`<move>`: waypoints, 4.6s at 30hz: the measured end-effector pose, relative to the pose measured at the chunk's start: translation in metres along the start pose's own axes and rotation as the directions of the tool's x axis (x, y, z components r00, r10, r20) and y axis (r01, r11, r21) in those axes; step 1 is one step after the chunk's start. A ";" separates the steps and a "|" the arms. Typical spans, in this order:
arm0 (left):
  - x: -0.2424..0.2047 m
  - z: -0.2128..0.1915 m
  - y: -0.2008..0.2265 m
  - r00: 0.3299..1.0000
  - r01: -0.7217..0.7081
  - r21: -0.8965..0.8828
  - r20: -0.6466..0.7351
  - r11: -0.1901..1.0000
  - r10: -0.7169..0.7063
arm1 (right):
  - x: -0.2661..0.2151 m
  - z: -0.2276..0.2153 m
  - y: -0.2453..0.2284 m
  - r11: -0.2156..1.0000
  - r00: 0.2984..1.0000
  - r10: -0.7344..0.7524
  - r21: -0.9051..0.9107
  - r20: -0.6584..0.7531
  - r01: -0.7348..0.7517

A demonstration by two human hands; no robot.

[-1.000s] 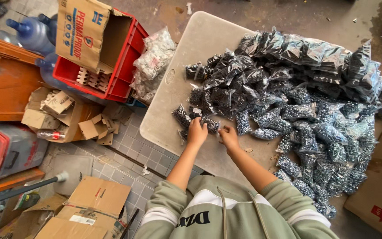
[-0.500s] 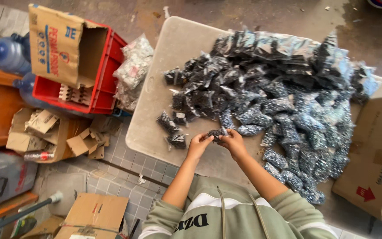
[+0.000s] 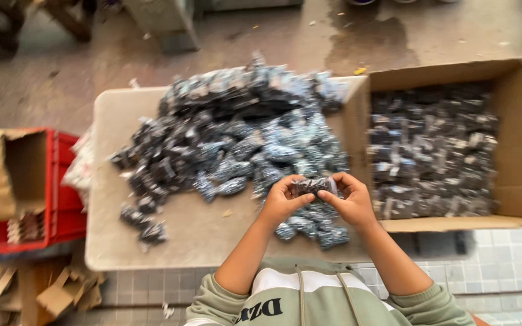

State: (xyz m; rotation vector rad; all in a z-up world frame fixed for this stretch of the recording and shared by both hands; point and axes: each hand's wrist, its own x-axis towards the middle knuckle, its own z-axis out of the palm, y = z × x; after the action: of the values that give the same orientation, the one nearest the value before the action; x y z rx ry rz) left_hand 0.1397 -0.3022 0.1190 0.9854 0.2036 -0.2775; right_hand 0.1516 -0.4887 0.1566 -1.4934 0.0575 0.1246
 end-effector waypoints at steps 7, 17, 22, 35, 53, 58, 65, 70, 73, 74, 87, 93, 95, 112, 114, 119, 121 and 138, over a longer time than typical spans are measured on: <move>0.071 0.182 -0.052 0.994 -0.028 0.648 0.102 0.761 -0.050 | 0.006 -0.181 -0.024 0.996 0.968 0.079 -0.010 -0.237 -0.084; 0.200 0.310 -0.197 0.966 0.071 0.859 0.068 0.507 -0.251 | 0.075 -0.386 0.033 0.883 0.832 0.353 -0.143 -0.427 -0.448; 0.205 0.336 -0.192 0.973 0.038 0.915 0.058 0.403 -0.222 | 0.108 -0.434 0.099 0.882 0.831 0.262 -0.227 -0.491 -0.412; 0.224 0.301 -0.251 0.715 -0.581 0.770 0.638 -0.265 0.286 | 0.113 -0.411 0.068 0.585 0.833 0.303 -0.600 -0.462 -0.545; 0.147 0.289 -0.131 0.799 -0.591 0.805 0.577 0.048 0.173 | 0.080 -0.338 0.011 0.726 0.935 0.000 -0.643 -0.354 -0.243; 0.076 0.210 -0.061 0.843 -0.504 0.797 0.370 0.332 0.390 | 0.043 -0.181 -0.021 0.897 0.977 -0.178 -0.429 -0.117 0.112; -0.042 0.001 -0.029 0.858 -0.184 0.792 -0.159 0.582 0.488 | 0.009 0.032 0.056 0.961 0.893 0.272 -0.156 0.359 -0.231; -0.114 -0.148 -0.024 0.770 0.097 0.637 -0.535 0.765 0.349 | -0.010 0.170 0.133 0.821 0.654 0.571 -0.331 0.495 -0.466; -0.142 -0.247 -0.020 0.610 0.239 0.579 -0.714 0.779 0.343 | -0.022 0.246 0.164 0.734 0.528 0.677 -0.414 0.512 -0.539; -0.150 -0.275 -0.011 0.490 0.288 0.598 -0.763 0.748 0.421 | -0.025 0.272 0.173 0.717 0.497 0.696 -0.459 0.519 -0.525; -0.164 -0.461 -0.020 0.384 0.152 0.150 -0.920 0.977 0.081 | -0.058 0.467 0.220 0.661 0.567 0.748 -0.449 0.344 -0.601; -0.168 -0.395 -0.001 0.499 -0.112 0.013 -0.864 0.994 0.068 | -0.049 0.449 0.200 0.665 0.612 0.744 -0.196 0.269 -0.721; -0.161 -0.380 0.000 0.541 -0.144 0.023 -0.835 0.989 0.098 | -0.041 0.428 0.209 0.663 0.618 0.729 -0.078 0.295 -0.745; -0.028 -0.072 0.007 0.945 -0.238 -0.052 -0.242 0.970 0.219 | 0.018 0.077 0.040 0.986 0.991 0.123 0.106 0.044 -0.127; -0.005 -0.016 -0.005 0.972 -0.146 0.125 -0.165 0.981 0.166 | 0.021 0.011 0.018 0.989 0.993 0.115 0.091 0.035 -0.117; 0.058 0.114 -0.052 0.999 0.042 0.445 -0.017 0.895 -0.039 | 0.032 -0.159 0.023 0.983 0.979 0.182 0.053 -0.090 -0.178; 0.082 0.171 -0.068 0.996 0.072 0.547 0.010 0.834 -0.092 | 0.031 -0.223 0.028 0.976 0.963 0.213 0.067 -0.163 -0.205; 0.234 0.363 -0.243 0.824 -0.551 0.825 0.562 -0.130 0.074 | 0.081 -0.458 0.048 0.321 0.967 0.146 -0.915 -0.207 -0.244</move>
State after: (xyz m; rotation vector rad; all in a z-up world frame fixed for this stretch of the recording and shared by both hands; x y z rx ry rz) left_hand 0.2991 -0.7674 0.0533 2.4768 -0.7897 -0.0547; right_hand 0.2443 -0.9380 0.0644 -2.7056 0.2854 0.3344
